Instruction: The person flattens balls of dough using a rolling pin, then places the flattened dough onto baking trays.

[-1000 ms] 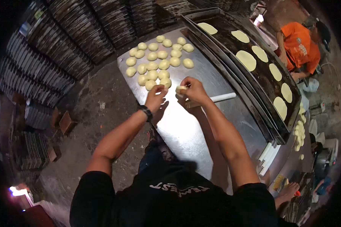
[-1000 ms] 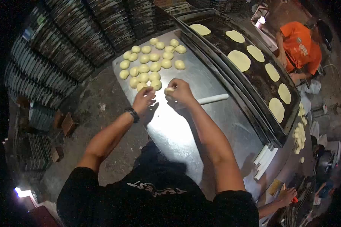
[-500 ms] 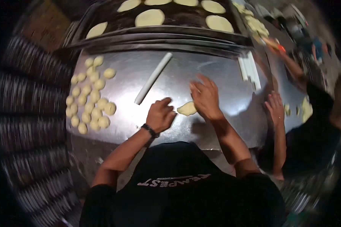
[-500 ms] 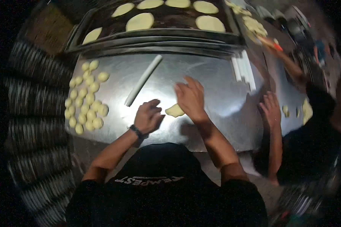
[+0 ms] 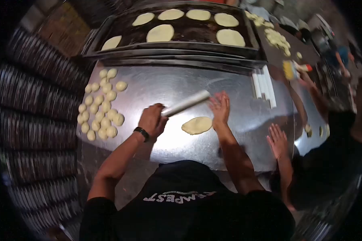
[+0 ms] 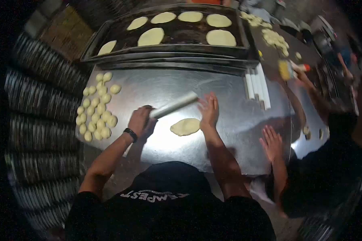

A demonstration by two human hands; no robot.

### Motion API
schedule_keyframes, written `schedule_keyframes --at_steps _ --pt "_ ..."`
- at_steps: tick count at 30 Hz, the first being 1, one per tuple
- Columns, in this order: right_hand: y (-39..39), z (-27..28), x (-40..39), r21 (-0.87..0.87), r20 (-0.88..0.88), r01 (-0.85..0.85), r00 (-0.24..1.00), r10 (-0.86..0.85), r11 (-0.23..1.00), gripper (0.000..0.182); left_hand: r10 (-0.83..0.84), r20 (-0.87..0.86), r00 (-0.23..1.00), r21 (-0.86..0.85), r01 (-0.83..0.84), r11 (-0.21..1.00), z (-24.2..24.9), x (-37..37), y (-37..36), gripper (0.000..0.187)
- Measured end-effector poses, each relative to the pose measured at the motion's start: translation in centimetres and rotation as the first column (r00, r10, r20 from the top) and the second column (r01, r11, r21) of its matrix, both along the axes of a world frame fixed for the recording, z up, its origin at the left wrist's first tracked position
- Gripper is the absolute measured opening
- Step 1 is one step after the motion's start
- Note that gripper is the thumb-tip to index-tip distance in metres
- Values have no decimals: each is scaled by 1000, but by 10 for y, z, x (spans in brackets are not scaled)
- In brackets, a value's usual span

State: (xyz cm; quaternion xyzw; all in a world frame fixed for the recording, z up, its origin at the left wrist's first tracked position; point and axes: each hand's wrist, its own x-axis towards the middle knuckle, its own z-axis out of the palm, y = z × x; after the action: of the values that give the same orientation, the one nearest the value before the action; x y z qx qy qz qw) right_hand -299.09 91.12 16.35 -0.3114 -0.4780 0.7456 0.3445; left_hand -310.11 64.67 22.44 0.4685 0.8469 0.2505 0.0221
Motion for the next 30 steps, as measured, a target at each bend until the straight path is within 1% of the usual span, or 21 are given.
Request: schedule_keyframes --at_steps 1,2,3,4,5,7,10,12,13,14,17,19,20,23,24,25,26,27,28,29,30 --pt "6 -5 4 131 80 -34 997 23 991 47 -35 -5 999 6 35 999 -1 14 7 42" --pt "8 8 13 523 229 -125 973 2 843 45 -53 -5 999 82 53 995 4 34 16 43" --pt "7 34 25 802 340 -249 938 -72 542 43 -25 24 999 17 25 1000 -5 51 24 47" --pt "8 46 34 919 389 -367 904 -180 146 42 91 -18 996 -111 -93 989 -14 74 31 51" --pt "9 36 49 898 441 -435 886 -141 70 41 191 -77 979 -231 -204 951 -22 96 34 54" --pt "5 14 99 832 543 -549 836 -85 -83 40 259 93 961 -173 -240 955 -33 137 23 58" --pt "18 18 139 675 738 -737 673 46 -46 40 209 280 937 -91 -191 977 -31 174 -4 64" --pt "35 34 130 636 764 -772 624 166 -26 42 217 404 888 -9 -234 972 -28 173 -4 62" --pt "39 42 122 607 775 -795 588 233 -14 43 288 360 887 -55 -289 956 -29 173 2 62" --pt "33 53 108 584 796 -812 573 193 2 43 357 316 879 -107 -341 934 -28 174 12 62" --pt "3 32 52 603 726 -741 663 -181 -296 48 493 136 859 -256 -450 855 -32 149 34 63" --pt "2 13 -6 678 679 -689 721 -139 -256 53 536 25 844 -365 -492 791 -35 102 43 63" --pt "-4 16 -35 669 705 -714 698 -129 -206 55 574 -40 818 -361 -547 755 -38 77 45 62" --pt "-13 15 -119 730 670 -679 734 -113 -81 56 638 -224 737 -266 -676 688 -39 -10 45 60" --pt "-13 16 -139 730 668 -678 735 -117 -92 56 633 -215 744 -211 -668 713 -38 -32 43 58" --pt "-13 18 -154 731 663 -675 738 -126 -103 57 570 -190 799 -99 -593 799 -37 -45 39 55" --pt "-13 12 -160 747 645 -656 754 -121 -105 56 411 -19 912 42 -410 911 -50 -52 24 58" --pt "-12 20 -162 675 730 -735 678 -81 -69 54 295 65 953 -178 -279 943 -27 -38 22 62" --pt "-11 27 -157 699 709 -709 704 -43 -92 52 134 310 941 -171 -84 982 -20 -22 13 61" --pt "-10 33 -148 713 695 -691 719 -6 -120 51 11 278 961 -135 28 990 -31 1 5 56" --pt "-12 51 -133 693 712 -702 702 6 -167 49 35 333 942 14 -42 999 -19 31 7 51"
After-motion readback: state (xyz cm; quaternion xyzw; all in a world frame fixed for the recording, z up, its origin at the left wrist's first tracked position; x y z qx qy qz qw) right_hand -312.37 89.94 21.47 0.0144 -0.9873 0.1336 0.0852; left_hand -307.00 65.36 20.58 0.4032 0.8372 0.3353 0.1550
